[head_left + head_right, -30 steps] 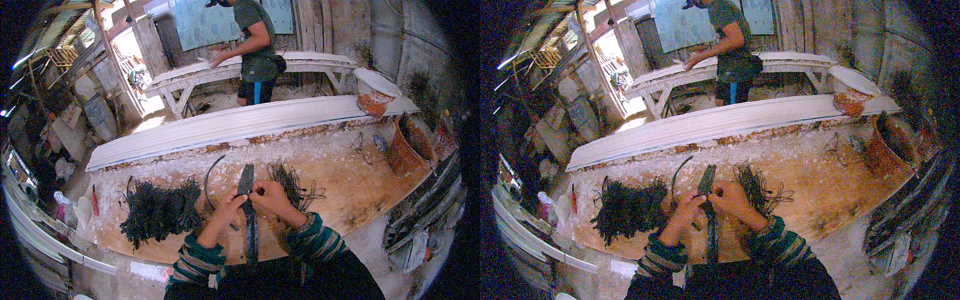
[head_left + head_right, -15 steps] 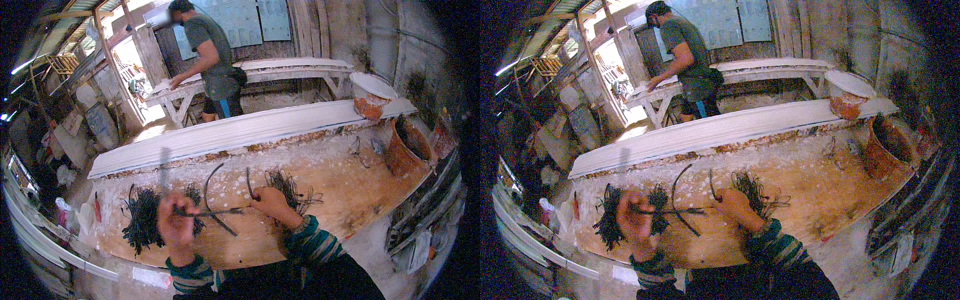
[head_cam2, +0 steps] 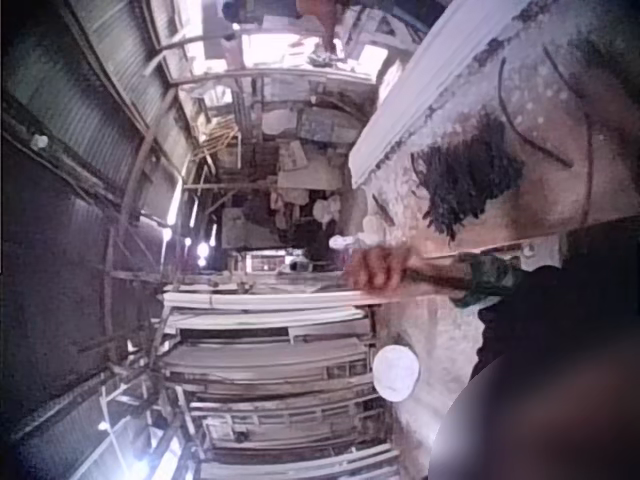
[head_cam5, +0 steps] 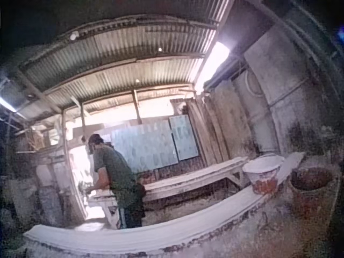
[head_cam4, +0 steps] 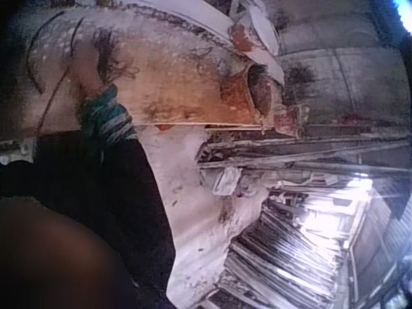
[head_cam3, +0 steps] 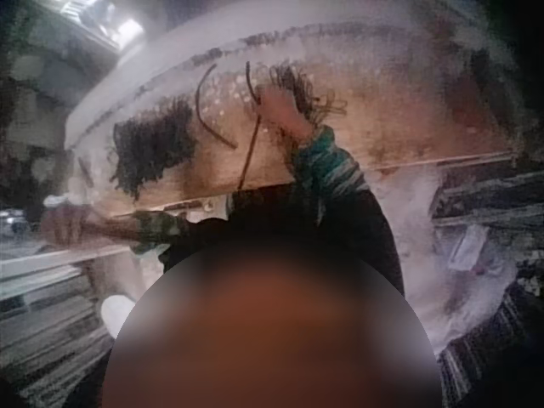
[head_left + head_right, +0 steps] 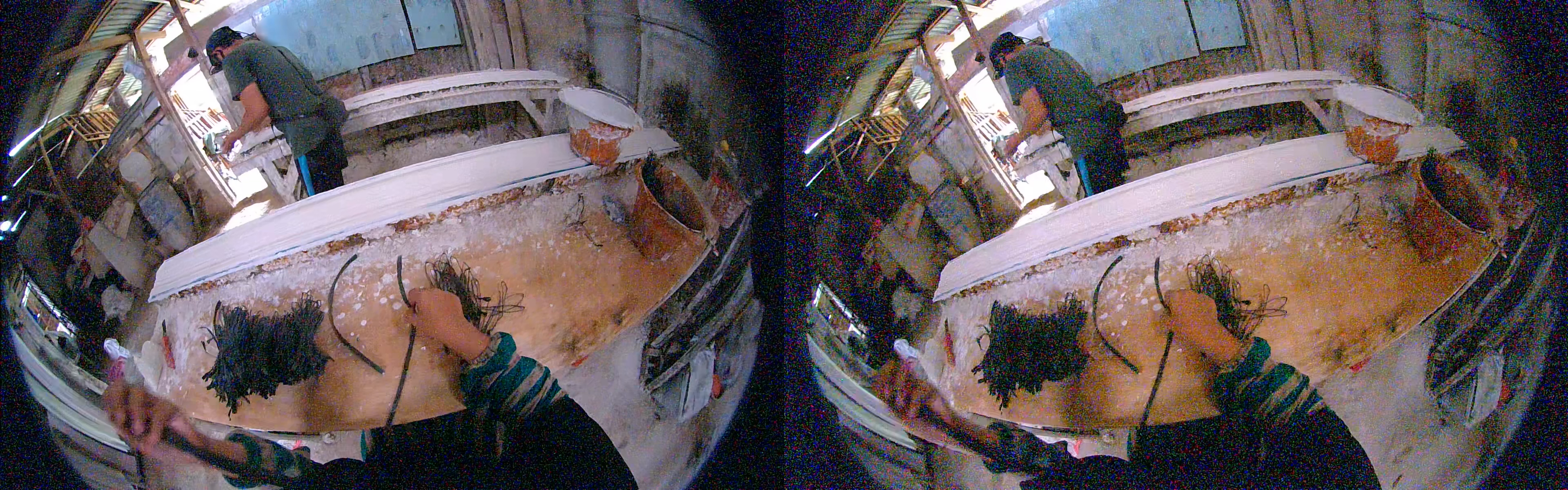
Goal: The person repeatedly picks up black cords from a pile on a wooden table, folds them, and ties them into knots by hand. A second person in the background is sanding a long white wooden beam.
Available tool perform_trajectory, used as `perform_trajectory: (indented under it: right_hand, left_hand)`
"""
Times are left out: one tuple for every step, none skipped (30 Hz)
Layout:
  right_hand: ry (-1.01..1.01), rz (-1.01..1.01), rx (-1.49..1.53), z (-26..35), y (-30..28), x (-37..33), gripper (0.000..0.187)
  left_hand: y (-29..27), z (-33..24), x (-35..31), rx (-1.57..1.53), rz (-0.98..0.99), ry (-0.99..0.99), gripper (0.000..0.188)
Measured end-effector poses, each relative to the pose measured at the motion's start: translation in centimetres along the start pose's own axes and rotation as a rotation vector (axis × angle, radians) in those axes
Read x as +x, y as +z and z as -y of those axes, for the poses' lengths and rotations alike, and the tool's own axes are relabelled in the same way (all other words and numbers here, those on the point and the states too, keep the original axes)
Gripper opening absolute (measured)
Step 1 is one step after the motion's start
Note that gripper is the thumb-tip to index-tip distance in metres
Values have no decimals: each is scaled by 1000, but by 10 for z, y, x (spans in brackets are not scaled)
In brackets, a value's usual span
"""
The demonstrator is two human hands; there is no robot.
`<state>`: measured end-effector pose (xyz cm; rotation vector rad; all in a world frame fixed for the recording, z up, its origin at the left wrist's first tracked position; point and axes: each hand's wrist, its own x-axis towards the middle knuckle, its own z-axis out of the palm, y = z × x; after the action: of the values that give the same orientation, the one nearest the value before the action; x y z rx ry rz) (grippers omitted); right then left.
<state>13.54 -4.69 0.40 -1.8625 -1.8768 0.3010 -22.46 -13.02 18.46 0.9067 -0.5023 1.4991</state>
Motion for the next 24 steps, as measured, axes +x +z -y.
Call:
perform_trajectory:
  right_hand:
    - [-2, 18, -5, 6, -1, 1, 23]
    - [48, -60, 11, 0, -4, -1, 23]
    - [60, -115, 33, 2, -3, -1, 23]
    - [70, -171, 52, 2, 0, 1, 24]
    - [87, -206, 104, -2, 0, 1, 24]
    - [92, -237, 164, -5, 2, 3, 24]
    - [79, -259, 232, -4, 7, 6, 24]
    - [41, -214, 387, -1, 4, 7, 24]
    - [6, -168, 544, 1, 2, 8, 25]
    - [-21, -128, 699, -1, 0, 9, 26]
    - [-10, -95, 770, -6, 3, 11, 26]
    - [0, -57, 847, -10, 12, 12, 27]
    - [9, -18, 922, -16, 18, 15, 28]
    - [17, -2, 881, -12, 14, 16, 27]
    - [35, 18, 843, -4, 5, 10, 25]
    - [52, 39, 803, 1, 0, 8, 24]
    - [63, 56, 844, 1, 0, 8, 22]
    - [75, 75, 883, 1, 0, 7, 21]
    - [86, 94, 923, 1, 2, 6, 19]
    - [78, 94, 945, -2, 5, 7, 17]
    - [70, 94, 967, -5, 11, 9, 16]
    - [62, 95, 988, -7, 14, 10, 14]
    - [51, 87, 991, -8, 14, 10, 13]
    - [41, 80, 993, -9, 13, 10, 12]
  left_hand:
    - [-8, 15, 1, 118, 28, -146, 16]
    - [-32, 43, -1, -319, -147, -380, 18]
    - [-40, 71, -3, -305, -311, -408, 16]
    - [-42, 110, -3, 233, -412, -405, 14]
    - [-48, 145, -2, 655, -429, -561, 12]
    - [-59, 174, -7, 854, -411, -713, 11]
    - [-87, 191, -14, 974, -379, -865, 10]
    - [-110, 212, -23, 868, -403, -898, 10]
    - [-129, 231, -31, 764, -421, -931, 11]
    - [-140, 245, -34, 797, -393, -941, 11]
    - [-149, 257, -37, 831, -359, -953, 11]
    - [-155, 265, -40, 870, -331, -965, 12]
    - [-160, 271, -43, 892, -313, -921, 12]
    - [-167, 274, -48, 920, -306, -878, 12]
    - [-169, 273, -53, 945, -303, -845, 13]
    - [-173, 269, -54, 994, -269, -860, 14]
    - [-173, 268, -55, 996, -257, -860, 14]
    - [-172, 266, -56, 998, -245, -859, 14]
    - [-171, 263, -57, 1000, -235, -858, 14]
    - [-169, 263, -57, 979, -240, -854, 13]
    - [-166, 263, -57, 958, -246, -850, 13]
    - [-162, 262, -56, 936, -252, -846, 13]
    - [-158, 261, -55, 926, -254, -851, 12]
    - [-154, 260, -53, 915, -257, -856, 11]
